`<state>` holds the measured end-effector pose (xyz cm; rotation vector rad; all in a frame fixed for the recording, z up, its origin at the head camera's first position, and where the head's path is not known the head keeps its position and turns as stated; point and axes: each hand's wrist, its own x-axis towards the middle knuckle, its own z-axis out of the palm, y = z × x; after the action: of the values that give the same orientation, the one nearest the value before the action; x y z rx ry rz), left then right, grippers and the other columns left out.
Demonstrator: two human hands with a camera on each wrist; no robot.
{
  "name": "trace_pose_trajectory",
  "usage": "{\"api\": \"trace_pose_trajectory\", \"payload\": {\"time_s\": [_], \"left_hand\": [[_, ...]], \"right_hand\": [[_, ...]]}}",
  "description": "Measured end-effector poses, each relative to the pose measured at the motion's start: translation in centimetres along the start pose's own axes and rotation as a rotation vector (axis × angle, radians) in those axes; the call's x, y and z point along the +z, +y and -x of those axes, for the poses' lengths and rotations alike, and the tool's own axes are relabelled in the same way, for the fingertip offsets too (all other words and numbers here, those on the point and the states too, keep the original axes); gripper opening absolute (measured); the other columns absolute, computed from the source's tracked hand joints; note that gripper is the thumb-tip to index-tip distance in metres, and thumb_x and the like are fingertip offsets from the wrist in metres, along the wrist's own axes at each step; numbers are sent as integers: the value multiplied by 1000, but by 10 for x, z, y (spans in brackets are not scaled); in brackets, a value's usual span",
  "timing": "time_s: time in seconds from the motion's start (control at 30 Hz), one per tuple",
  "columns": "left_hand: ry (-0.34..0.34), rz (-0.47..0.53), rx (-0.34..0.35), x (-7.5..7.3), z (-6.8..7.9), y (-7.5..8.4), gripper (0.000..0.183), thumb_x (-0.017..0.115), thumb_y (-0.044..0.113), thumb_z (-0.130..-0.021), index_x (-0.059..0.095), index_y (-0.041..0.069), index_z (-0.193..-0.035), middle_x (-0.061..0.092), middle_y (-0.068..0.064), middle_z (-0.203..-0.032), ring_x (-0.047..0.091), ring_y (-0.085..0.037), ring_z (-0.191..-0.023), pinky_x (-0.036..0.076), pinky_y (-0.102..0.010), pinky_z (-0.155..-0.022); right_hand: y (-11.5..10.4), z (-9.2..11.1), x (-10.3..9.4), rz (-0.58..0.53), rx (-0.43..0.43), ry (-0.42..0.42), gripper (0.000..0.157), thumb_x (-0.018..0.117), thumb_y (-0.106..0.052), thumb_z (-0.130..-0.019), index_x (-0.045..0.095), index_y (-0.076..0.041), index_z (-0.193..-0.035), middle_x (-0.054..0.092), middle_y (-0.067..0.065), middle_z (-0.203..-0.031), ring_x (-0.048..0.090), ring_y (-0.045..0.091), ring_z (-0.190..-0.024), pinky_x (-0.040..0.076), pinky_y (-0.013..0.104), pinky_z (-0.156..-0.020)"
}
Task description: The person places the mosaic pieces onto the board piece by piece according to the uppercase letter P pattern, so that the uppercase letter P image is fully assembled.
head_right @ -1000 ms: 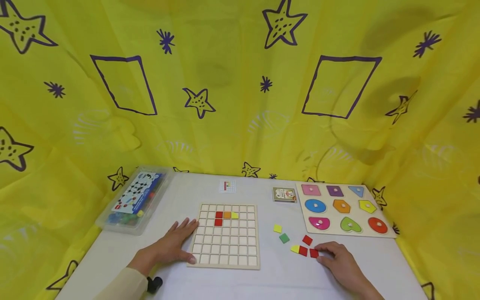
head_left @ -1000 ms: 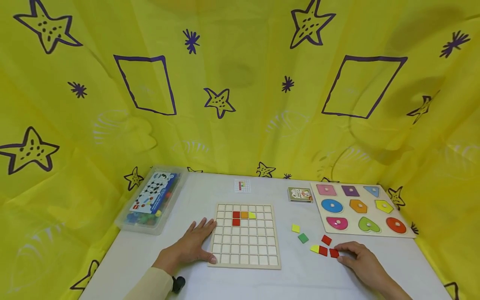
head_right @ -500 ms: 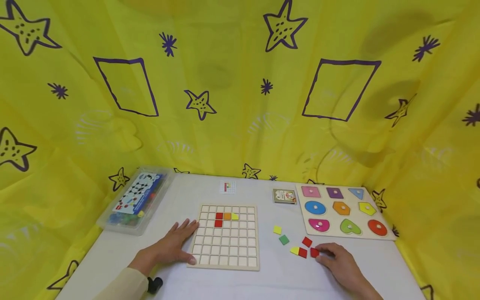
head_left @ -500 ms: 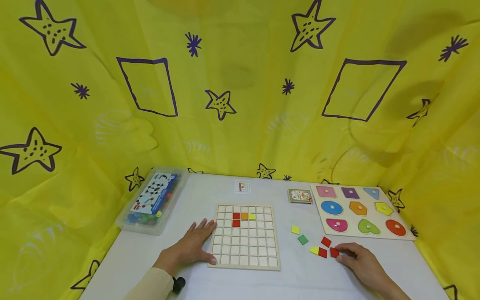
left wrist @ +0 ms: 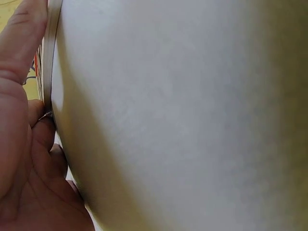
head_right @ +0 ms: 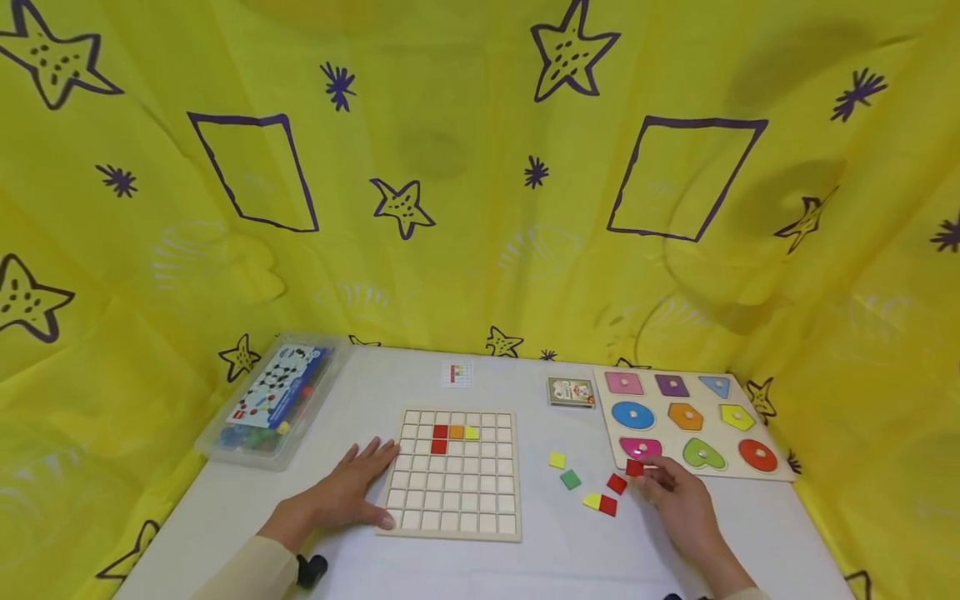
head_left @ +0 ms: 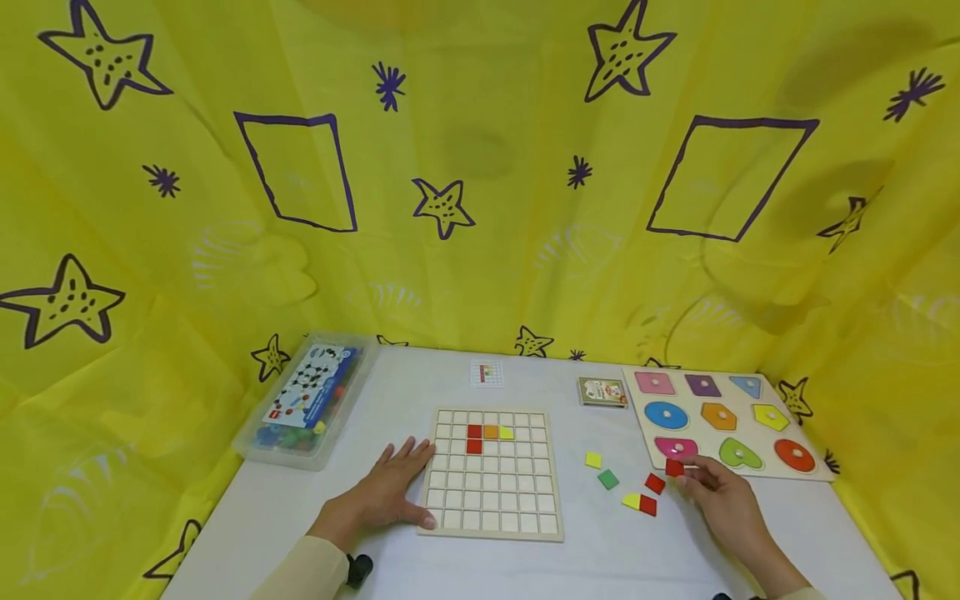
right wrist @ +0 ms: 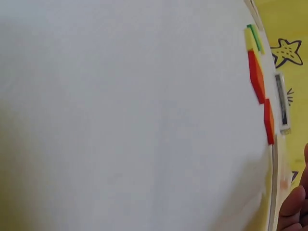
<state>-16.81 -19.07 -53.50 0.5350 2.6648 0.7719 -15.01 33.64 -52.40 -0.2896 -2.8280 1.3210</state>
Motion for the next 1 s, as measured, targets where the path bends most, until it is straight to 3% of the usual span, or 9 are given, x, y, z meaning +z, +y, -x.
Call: {"api": "trace_pose_trajectory", "payload": {"time_s": [0.23, 0.6, 1.0], "left_hand": [[1, -11, 0, -1, 0, 1, 122, 91, 54, -72, 30, 7, -167, 27, -12, -174, 12, -38, -164, 3, -61, -133], [16, 25, 25, -2, 5, 3, 122, 93, 48, -71, 31, 3, -165, 28, -16, -173, 13, -41, -163, 3, -62, -133], [14, 12, 30, -2, 4, 1, 122, 92, 50, -73, 30, 3, -166, 27, -17, -174, 13, -41, -163, 3, -62, -133]], "right_hand": [[-19, -7, 13, -78, -71, 52, 35, 70, -8, -101, 66, -1, -135, 73, 20, -119, 58, -10, -87, 58, 12, -74], [-51, -18, 43, -123, -50, 27, 35, 67, -7, -102, 66, -4, -137, 70, 20, -119, 62, 20, -98, 57, 17, -69], [-77, -26, 72, -232, -53, 10, 33, 69, -8, -102, 69, -9, -135, 73, 14, -118, 62, 21, -105, 55, 10, -79]]}}
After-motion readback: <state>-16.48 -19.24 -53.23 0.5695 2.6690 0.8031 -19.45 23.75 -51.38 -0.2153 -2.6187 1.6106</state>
